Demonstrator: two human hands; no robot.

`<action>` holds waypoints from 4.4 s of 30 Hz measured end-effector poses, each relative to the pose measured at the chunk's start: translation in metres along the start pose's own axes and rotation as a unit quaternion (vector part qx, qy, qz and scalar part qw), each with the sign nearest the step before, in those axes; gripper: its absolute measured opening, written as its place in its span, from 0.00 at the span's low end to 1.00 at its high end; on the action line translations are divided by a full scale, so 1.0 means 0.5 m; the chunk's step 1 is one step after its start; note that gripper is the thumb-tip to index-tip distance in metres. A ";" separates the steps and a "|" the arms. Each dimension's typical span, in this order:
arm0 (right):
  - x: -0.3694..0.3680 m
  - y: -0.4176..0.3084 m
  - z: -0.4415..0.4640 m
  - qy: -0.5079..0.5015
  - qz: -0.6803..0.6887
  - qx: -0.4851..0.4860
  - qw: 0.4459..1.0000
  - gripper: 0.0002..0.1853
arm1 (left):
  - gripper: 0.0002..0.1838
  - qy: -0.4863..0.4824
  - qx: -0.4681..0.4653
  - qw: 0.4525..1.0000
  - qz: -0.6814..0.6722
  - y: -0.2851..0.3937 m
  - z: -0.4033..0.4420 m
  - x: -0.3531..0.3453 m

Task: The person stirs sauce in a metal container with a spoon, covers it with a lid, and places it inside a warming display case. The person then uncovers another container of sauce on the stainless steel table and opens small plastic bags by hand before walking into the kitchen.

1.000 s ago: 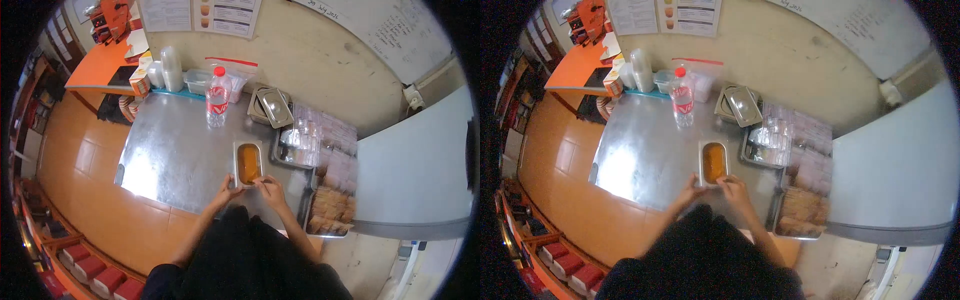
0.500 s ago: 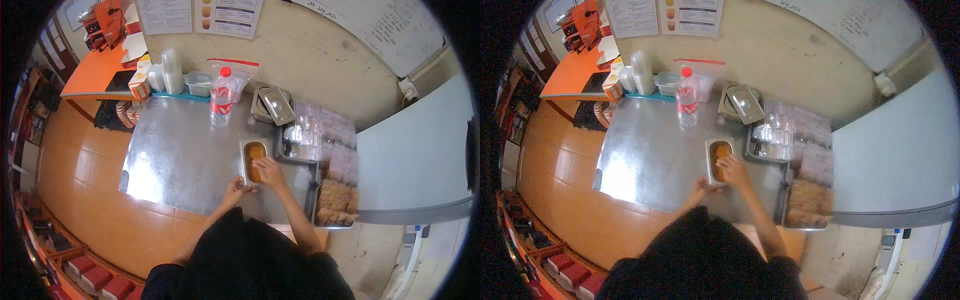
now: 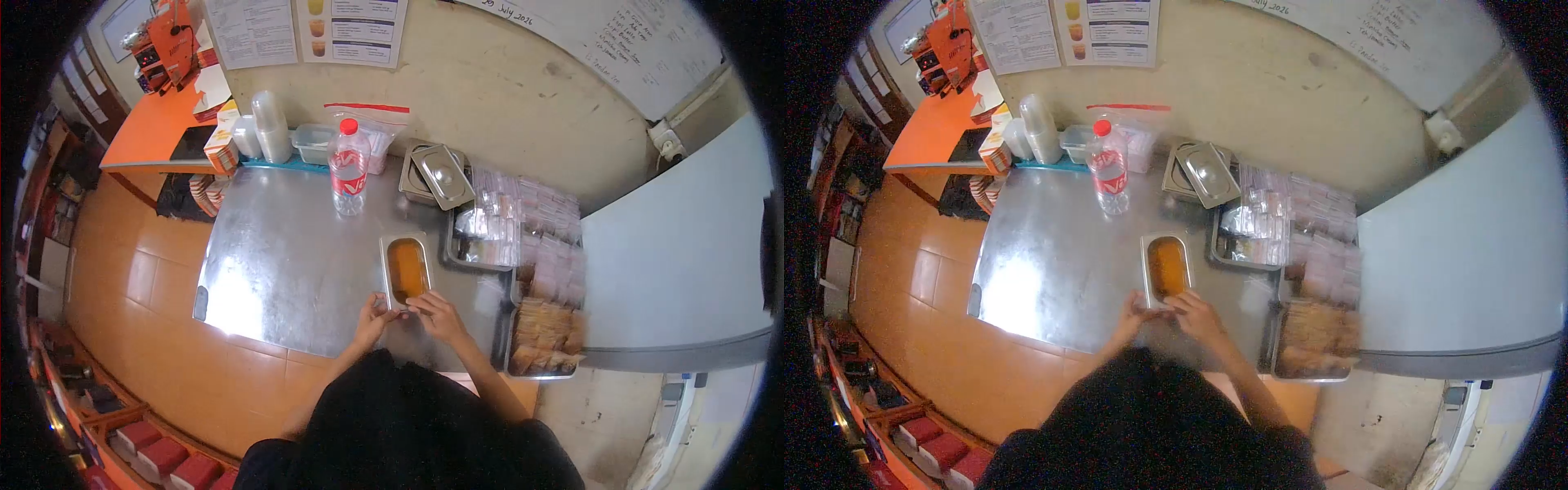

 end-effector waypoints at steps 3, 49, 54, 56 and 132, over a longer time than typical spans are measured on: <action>-0.014 0.018 0.010 -0.042 -0.036 0.047 0.997 0.16 | 0.16 -0.007 -0.016 1.000 -0.003 0.019 -0.011 -0.009; -0.101 -0.028 0.064 -0.017 -0.313 -0.127 0.941 0.44 | 0.26 0.015 -0.106 0.977 0.182 0.054 -0.010 -0.047; -0.079 -0.009 0.065 -0.044 -0.146 -0.152 0.976 0.38 | 0.26 -0.028 -0.117 0.979 0.168 0.027 0.003 -0.019; -0.016 0.012 0.100 -0.052 -0.180 -0.169 0.968 0.33 | 0.27 -0.032 -0.035 0.995 0.088 0.033 -0.009 -0.039; -2.950 -3.462 -0.306 -0.245 0.639 0.592 0.426 0.08 | 0.38 0.801 -0.480 0.149 -0.326 0.943 -1.830 3.065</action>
Point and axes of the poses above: each hand's wrist, its own z-axis towards the middle knuckle, its own x-axis out of the back of the hand, y = z × x, the point moved 5 cm from there along z, towards the middle knuckle, and after that the axes turned 9 degrees about y, right-handed, at the moved point
